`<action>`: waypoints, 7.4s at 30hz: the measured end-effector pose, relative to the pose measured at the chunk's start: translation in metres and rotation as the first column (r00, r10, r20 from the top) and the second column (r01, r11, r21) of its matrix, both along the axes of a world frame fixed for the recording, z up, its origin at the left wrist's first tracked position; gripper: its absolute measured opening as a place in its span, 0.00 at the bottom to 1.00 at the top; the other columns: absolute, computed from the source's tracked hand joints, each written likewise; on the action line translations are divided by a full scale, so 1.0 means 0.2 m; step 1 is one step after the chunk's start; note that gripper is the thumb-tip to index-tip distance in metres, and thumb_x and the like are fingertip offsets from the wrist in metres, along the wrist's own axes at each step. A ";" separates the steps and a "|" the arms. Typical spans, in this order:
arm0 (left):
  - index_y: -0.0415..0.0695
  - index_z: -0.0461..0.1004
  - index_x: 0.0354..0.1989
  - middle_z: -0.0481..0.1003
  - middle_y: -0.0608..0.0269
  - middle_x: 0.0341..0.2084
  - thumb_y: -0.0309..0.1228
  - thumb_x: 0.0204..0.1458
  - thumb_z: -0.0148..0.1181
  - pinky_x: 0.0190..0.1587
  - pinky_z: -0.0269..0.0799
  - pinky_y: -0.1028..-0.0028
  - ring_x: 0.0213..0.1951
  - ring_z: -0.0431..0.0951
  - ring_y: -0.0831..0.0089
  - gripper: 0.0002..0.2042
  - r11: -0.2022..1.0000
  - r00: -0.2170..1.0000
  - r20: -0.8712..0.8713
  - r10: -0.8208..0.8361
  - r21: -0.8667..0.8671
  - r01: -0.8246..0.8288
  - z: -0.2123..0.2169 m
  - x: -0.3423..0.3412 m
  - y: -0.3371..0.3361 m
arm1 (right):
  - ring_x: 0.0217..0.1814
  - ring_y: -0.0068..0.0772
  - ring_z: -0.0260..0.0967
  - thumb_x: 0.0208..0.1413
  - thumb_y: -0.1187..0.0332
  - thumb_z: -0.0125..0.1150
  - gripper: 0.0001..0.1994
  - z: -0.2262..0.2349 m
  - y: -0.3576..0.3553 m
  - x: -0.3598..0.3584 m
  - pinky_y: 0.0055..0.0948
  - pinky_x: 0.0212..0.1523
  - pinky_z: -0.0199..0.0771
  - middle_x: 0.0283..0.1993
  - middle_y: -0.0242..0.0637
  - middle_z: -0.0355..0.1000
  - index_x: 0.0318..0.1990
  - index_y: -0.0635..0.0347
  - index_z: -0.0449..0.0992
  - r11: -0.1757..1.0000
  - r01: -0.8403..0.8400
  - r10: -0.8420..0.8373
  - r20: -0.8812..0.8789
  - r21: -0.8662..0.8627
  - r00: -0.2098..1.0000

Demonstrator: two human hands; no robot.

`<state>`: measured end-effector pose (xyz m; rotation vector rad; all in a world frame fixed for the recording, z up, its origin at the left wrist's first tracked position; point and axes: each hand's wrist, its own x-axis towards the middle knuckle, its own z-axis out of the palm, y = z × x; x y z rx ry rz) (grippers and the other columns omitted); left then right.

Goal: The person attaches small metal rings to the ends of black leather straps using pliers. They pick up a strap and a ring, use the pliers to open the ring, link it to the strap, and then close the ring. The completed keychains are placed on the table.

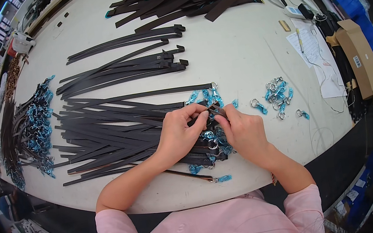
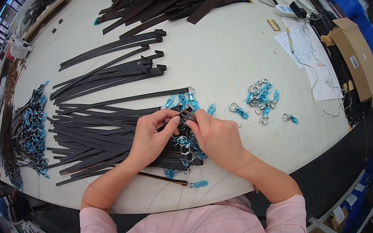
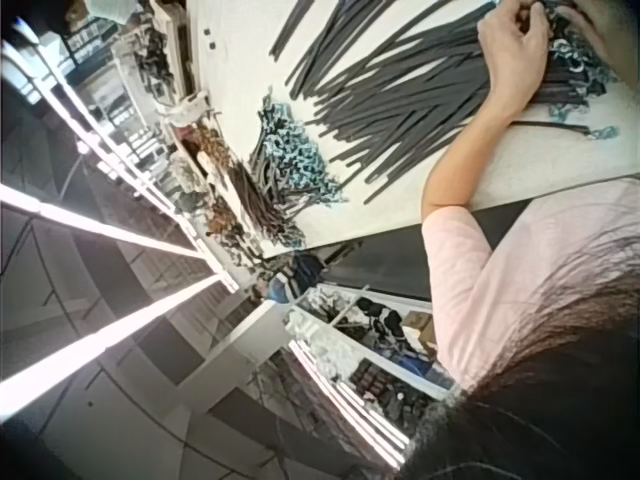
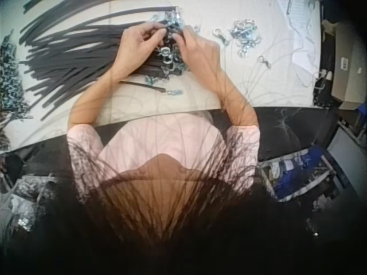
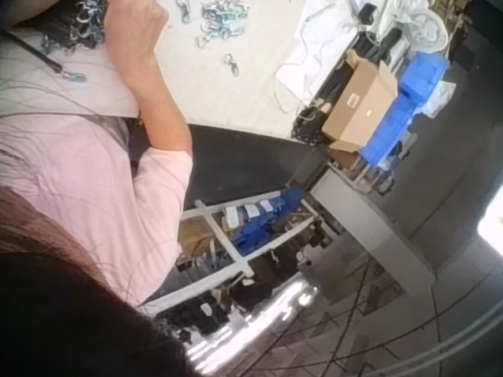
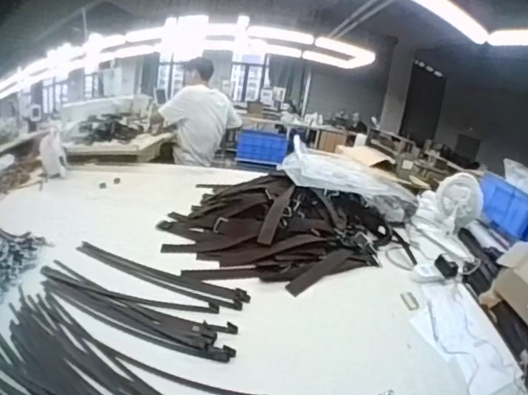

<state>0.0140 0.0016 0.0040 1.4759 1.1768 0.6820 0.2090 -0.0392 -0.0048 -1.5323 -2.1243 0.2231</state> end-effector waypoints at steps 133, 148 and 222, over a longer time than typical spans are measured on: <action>0.32 0.80 0.45 0.80 0.67 0.31 0.26 0.64 0.61 0.41 0.73 0.80 0.33 0.77 0.83 0.08 0.994 0.996 0.063 -0.056 -0.088 0.061 -0.01 -0.03 0.04 | 0.19 0.49 0.72 0.72 0.66 0.55 0.09 -0.01 0.05 0.08 0.42 0.20 0.65 0.18 0.42 0.71 0.39 0.61 0.70 0.980 -0.106 0.063 -0.240 -0.170 0.969; 0.35 0.82 0.42 0.80 0.63 0.22 0.29 0.63 0.61 0.31 0.72 0.77 0.26 0.79 0.80 0.09 0.999 0.999 0.054 -0.010 0.037 0.008 -0.04 -0.01 0.02 | 0.15 0.43 0.72 0.70 0.63 0.58 0.12 0.00 0.03 0.03 0.38 0.16 0.65 0.17 0.39 0.72 0.37 0.60 0.69 0.987 -0.109 0.104 -0.046 -0.121 0.993; 0.37 0.79 0.40 0.81 0.63 0.28 0.32 0.66 0.62 0.27 0.69 0.82 0.23 0.73 0.84 0.10 0.929 0.953 0.270 -0.140 -0.298 0.220 0.07 -0.04 0.07 | 0.25 0.07 0.52 0.70 0.67 0.60 0.09 0.11 0.10 0.10 0.14 0.22 0.49 0.30 0.18 0.62 0.52 0.57 0.71 0.678 -0.439 -0.321 -0.775 -0.590 0.544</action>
